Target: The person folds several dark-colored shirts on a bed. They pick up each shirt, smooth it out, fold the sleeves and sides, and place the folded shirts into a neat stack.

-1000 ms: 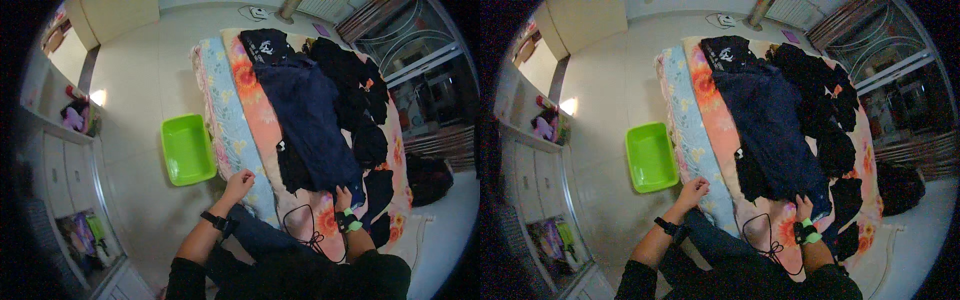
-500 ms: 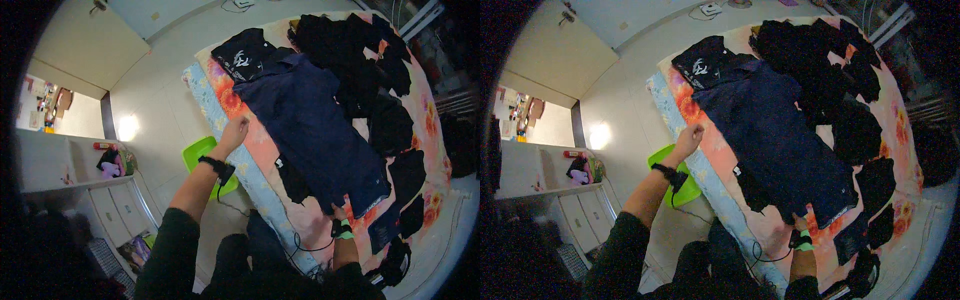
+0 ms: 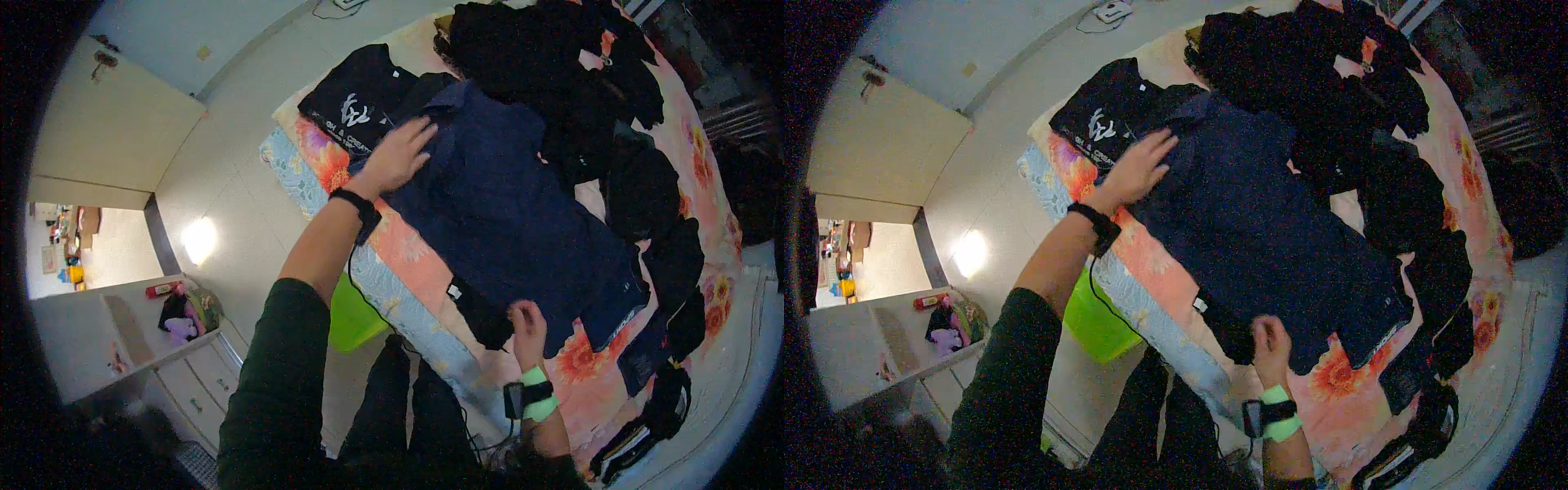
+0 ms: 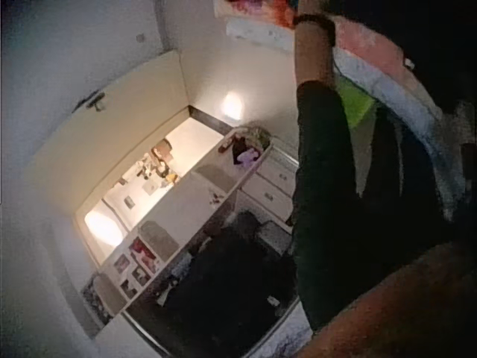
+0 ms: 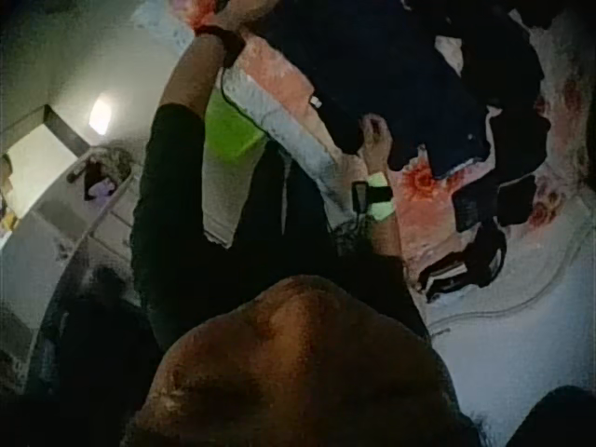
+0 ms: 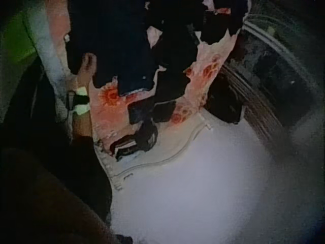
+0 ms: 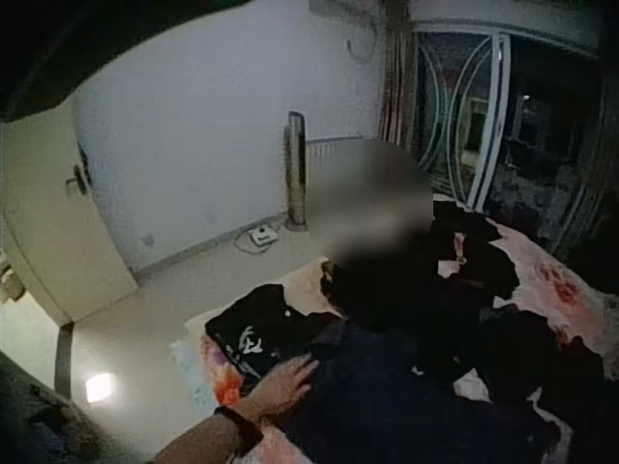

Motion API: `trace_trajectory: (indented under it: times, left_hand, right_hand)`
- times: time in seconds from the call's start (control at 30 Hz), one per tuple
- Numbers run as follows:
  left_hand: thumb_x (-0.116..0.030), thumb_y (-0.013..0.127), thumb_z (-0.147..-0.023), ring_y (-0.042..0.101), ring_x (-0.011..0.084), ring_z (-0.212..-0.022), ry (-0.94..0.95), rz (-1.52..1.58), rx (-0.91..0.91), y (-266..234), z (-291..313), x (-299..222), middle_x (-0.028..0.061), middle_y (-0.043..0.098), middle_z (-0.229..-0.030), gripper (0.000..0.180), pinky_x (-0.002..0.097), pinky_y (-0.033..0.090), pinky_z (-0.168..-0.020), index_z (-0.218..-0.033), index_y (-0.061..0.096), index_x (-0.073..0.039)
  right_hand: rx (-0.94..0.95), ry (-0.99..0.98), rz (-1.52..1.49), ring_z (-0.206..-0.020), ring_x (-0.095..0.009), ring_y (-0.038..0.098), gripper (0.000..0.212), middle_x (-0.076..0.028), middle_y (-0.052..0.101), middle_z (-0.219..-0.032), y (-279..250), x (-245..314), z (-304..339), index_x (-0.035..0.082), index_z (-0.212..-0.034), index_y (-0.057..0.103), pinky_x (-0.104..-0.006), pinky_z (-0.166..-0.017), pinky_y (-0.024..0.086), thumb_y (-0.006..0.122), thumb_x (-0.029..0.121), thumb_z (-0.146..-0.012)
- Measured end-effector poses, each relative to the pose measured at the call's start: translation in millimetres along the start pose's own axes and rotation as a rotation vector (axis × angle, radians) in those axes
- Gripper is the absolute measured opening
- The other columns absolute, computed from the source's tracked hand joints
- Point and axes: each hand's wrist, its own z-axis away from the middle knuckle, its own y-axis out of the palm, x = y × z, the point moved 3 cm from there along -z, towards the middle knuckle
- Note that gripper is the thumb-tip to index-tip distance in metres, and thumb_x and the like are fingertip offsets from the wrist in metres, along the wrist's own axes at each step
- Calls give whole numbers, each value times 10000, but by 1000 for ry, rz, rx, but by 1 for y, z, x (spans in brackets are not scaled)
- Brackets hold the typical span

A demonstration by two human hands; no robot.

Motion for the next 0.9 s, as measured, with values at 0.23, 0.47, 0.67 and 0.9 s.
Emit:
trace_trajectory:
  times: [0.23,0.47,0.67,0.9]
  left_hand:
    - [-183,617,-945,503,409,-1242,-373,11,-322,-30,-5,85,221,506,-1356,358,440,414,-1055,-1278,580,-55]
    - [-74,665,-893,615,302,-964,-452,111,-174,-27,70,54,136,627,-1014,249,376,487,-861,-1129,601,-28]
    - [-121,720,-847,582,330,-964,-515,163,-277,-27,77,55,153,605,-1006,313,413,438,-910,-1102,569,-23]
    - [-154,727,-854,600,381,-1049,-422,179,-15,-14,97,54,173,632,-1110,373,418,496,-886,-1181,604,-24]
  right_hand:
    - [74,-326,240,-846,-214,622,92,-117,649,-945,121,78,-117,-6,-1007,627,-311,-753,502,588,63,-960]
    - [-131,-703,448,-782,-255,642,59,-133,641,-977,161,124,-175,7,-979,636,-329,-685,511,606,46,-946]
    - [84,-175,471,-806,-304,659,316,-142,687,-917,193,109,-205,-22,-1140,638,-386,-754,531,684,193,-913]
    - [130,-73,37,-711,-152,542,299,-34,580,-805,215,103,-226,-15,-1080,593,-298,-671,448,711,193,-900]
